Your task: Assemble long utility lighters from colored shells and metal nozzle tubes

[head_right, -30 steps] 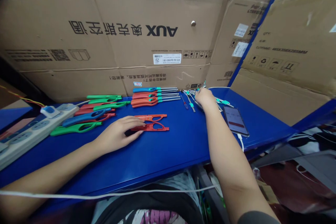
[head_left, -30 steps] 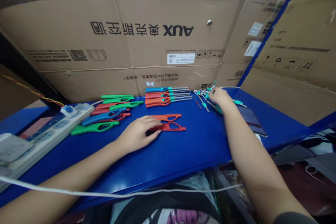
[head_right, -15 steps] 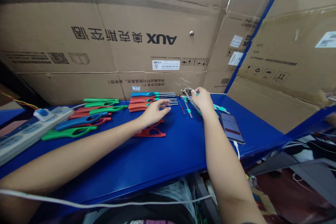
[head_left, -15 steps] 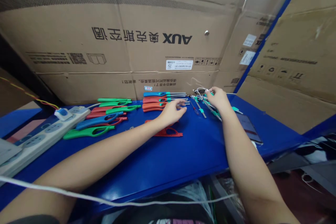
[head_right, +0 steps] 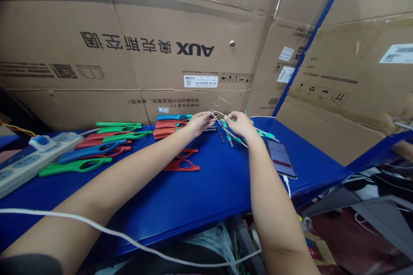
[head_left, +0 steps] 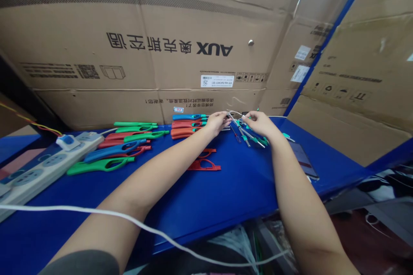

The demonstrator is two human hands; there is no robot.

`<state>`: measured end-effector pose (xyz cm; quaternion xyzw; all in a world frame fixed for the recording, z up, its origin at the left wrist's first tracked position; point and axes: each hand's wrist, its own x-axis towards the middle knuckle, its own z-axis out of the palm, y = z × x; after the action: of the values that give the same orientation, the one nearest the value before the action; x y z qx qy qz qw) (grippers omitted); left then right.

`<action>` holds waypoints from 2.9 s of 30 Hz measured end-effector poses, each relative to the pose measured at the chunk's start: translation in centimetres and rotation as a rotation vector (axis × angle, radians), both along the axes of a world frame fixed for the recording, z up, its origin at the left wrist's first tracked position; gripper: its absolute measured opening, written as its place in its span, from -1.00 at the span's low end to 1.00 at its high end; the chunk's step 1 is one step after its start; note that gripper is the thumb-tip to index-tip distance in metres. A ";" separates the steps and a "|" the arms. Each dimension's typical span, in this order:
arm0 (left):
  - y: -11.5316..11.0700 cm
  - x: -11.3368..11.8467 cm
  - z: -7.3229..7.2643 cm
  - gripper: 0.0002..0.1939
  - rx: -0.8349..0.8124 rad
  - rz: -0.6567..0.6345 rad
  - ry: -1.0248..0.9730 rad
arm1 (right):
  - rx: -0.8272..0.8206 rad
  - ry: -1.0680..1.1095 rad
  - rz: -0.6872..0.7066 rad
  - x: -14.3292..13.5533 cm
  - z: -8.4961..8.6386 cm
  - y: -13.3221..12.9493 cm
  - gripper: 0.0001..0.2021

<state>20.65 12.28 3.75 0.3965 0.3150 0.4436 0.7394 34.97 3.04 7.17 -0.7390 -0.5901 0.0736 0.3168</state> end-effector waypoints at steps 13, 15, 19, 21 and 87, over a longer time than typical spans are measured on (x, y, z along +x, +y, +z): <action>-0.6 -0.8 0.0 -0.84 -0.061 0.011 -0.030 | 0.011 -0.048 -0.121 -0.5 -0.4 0.4 -0.78; -0.5 -0.8 0.0 -0.85 -0.072 0.022 -0.031 | 0.028 -0.037 -0.126 -0.4 -0.4 0.5 -0.78; -0.1 -0.8 0.0 -0.88 -0.099 0.036 -0.030 | 0.061 -0.010 -0.114 -0.2 -0.5 0.7 -0.76; 0.0 -0.8 0.0 -0.69 -0.106 0.026 -0.032 | 0.097 0.021 -0.081 -0.1 -0.6 0.8 -0.76; -2.0 -0.3 1.2 -0.64 -0.019 -0.291 -0.061 | 0.321 0.380 0.240 -0.9 -0.1 0.7 -0.58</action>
<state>20.39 10.30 4.98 0.4174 0.2359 0.3407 0.8088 34.07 3.73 7.06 -0.5771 -0.6074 0.1531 0.5239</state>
